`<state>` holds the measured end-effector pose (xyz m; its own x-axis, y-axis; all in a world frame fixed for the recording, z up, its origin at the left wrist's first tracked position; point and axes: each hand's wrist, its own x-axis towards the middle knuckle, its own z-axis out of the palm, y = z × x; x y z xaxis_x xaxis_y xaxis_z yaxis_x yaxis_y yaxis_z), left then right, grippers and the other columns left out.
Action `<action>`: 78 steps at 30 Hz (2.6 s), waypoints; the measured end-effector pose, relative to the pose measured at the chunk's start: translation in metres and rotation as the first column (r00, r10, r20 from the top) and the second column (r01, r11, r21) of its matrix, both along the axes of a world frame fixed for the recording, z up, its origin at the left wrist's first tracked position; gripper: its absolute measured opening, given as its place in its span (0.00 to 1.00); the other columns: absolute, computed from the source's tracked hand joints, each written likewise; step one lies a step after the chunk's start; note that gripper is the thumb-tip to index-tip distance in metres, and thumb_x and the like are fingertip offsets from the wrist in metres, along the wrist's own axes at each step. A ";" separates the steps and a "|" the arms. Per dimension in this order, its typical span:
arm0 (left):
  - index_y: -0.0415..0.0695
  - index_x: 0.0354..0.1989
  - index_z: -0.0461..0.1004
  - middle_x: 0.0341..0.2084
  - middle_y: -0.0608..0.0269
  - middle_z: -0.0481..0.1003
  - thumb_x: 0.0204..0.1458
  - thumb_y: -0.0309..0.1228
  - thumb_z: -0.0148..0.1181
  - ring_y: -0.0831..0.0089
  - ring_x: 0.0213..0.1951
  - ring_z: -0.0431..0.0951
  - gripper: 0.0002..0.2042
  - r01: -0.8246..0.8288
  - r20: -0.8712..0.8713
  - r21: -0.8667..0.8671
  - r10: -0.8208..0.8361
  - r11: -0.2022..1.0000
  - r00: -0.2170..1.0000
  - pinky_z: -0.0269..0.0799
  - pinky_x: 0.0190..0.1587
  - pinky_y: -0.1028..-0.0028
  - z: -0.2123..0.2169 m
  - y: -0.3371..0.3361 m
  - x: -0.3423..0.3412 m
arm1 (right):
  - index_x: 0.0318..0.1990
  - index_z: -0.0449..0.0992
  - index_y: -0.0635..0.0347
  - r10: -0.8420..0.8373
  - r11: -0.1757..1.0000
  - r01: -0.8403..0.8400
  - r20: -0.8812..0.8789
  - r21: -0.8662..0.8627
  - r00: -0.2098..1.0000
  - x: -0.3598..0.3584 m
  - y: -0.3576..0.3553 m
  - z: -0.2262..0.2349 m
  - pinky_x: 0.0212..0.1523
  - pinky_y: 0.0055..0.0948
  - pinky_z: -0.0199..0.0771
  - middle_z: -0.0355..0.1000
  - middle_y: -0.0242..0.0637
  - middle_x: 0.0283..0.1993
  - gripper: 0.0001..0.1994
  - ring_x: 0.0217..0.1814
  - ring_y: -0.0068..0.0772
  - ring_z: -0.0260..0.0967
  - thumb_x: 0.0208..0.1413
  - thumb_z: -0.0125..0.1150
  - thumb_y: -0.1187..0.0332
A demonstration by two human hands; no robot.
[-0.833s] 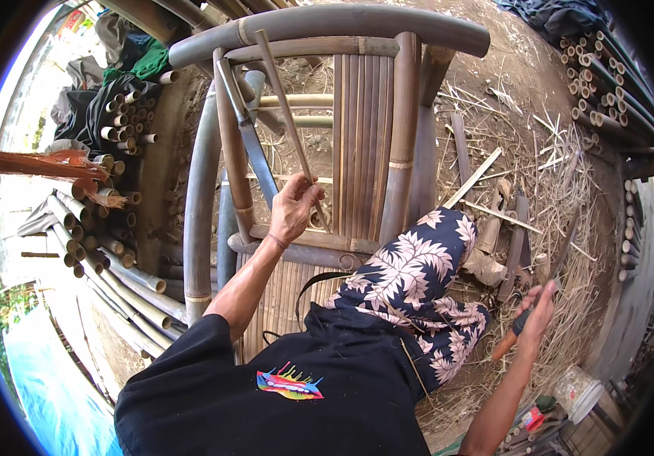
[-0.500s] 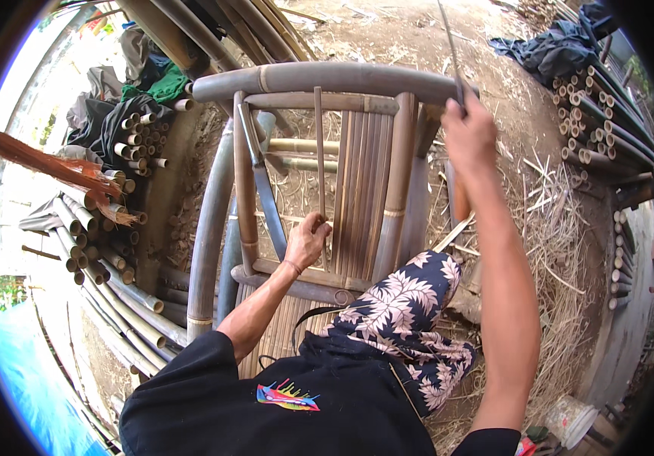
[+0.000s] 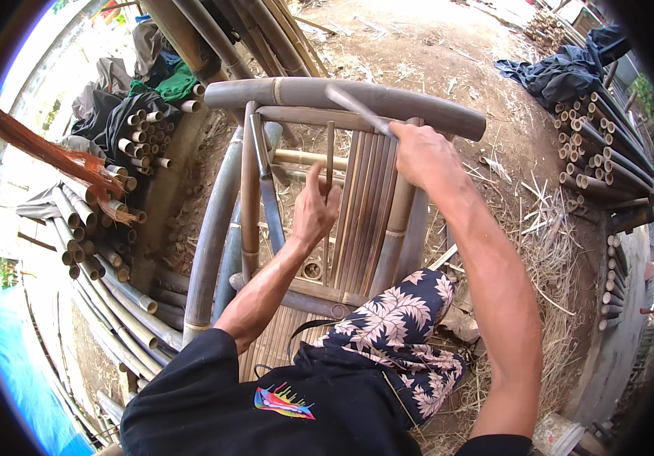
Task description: The person shaves thin strips of bamboo using a knife while seated on the ground, then places them into the framework of a bamboo chair.
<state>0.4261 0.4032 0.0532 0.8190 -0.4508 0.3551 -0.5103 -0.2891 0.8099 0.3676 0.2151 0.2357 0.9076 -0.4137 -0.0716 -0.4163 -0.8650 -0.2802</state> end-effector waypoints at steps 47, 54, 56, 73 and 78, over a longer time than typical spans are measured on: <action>0.32 0.49 0.68 0.42 0.42 0.72 0.64 0.52 0.38 0.55 0.44 0.71 0.29 -0.343 -0.532 0.084 0.333 0.936 0.779 0.65 0.50 0.59 -0.115 0.079 -0.088 | 0.64 0.60 0.67 -0.892 0.060 0.187 -0.031 0.980 0.451 -0.348 0.020 -0.073 0.20 0.20 0.68 0.72 0.39 0.39 0.25 0.22 0.16 0.62 0.58 0.52 0.73; 0.26 0.59 0.60 0.53 0.30 0.67 0.51 0.65 0.51 0.43 0.57 0.67 0.47 0.253 -0.668 0.375 0.071 0.892 0.741 0.59 0.62 0.62 -0.077 0.054 -0.086 | 0.64 0.61 0.65 -0.922 0.001 0.092 -0.035 0.996 0.387 -0.374 0.022 -0.083 0.20 0.21 0.68 0.73 0.39 0.38 0.25 0.23 0.17 0.63 0.57 0.54 0.73; 0.29 0.56 0.64 0.49 0.32 0.69 0.51 0.47 0.60 0.43 0.52 0.70 0.33 0.033 -0.280 0.511 0.129 0.859 0.951 0.61 0.59 0.57 -0.067 0.039 -0.102 | 0.63 0.61 0.65 -0.942 -0.015 0.049 -0.031 0.999 0.335 -0.383 0.013 -0.078 0.22 0.22 0.69 0.74 0.41 0.40 0.26 0.24 0.19 0.64 0.56 0.54 0.74; 0.43 0.34 0.77 0.30 0.54 0.76 0.50 0.36 0.57 0.47 0.39 0.78 0.10 0.660 -0.276 0.739 -0.832 0.137 0.481 0.75 0.43 0.58 -0.313 -0.426 -0.291 | 0.67 0.55 0.57 -0.872 -0.115 -0.462 -0.312 0.879 -0.377 -0.617 -0.054 -0.224 0.17 0.23 0.65 0.61 0.27 0.27 0.26 0.19 0.16 0.58 0.62 0.47 0.64; 0.44 0.49 0.69 0.45 0.49 0.69 0.50 0.38 0.58 0.49 0.45 0.75 0.19 0.719 -0.312 0.679 -0.829 0.148 0.465 0.73 0.46 0.58 -0.344 -0.490 -0.402 | 0.58 0.62 0.55 -0.721 -0.468 -0.020 -0.395 0.883 -0.570 -0.642 -0.035 -0.278 0.16 0.22 0.67 0.65 0.30 0.29 0.18 0.19 0.20 0.61 0.60 0.50 0.67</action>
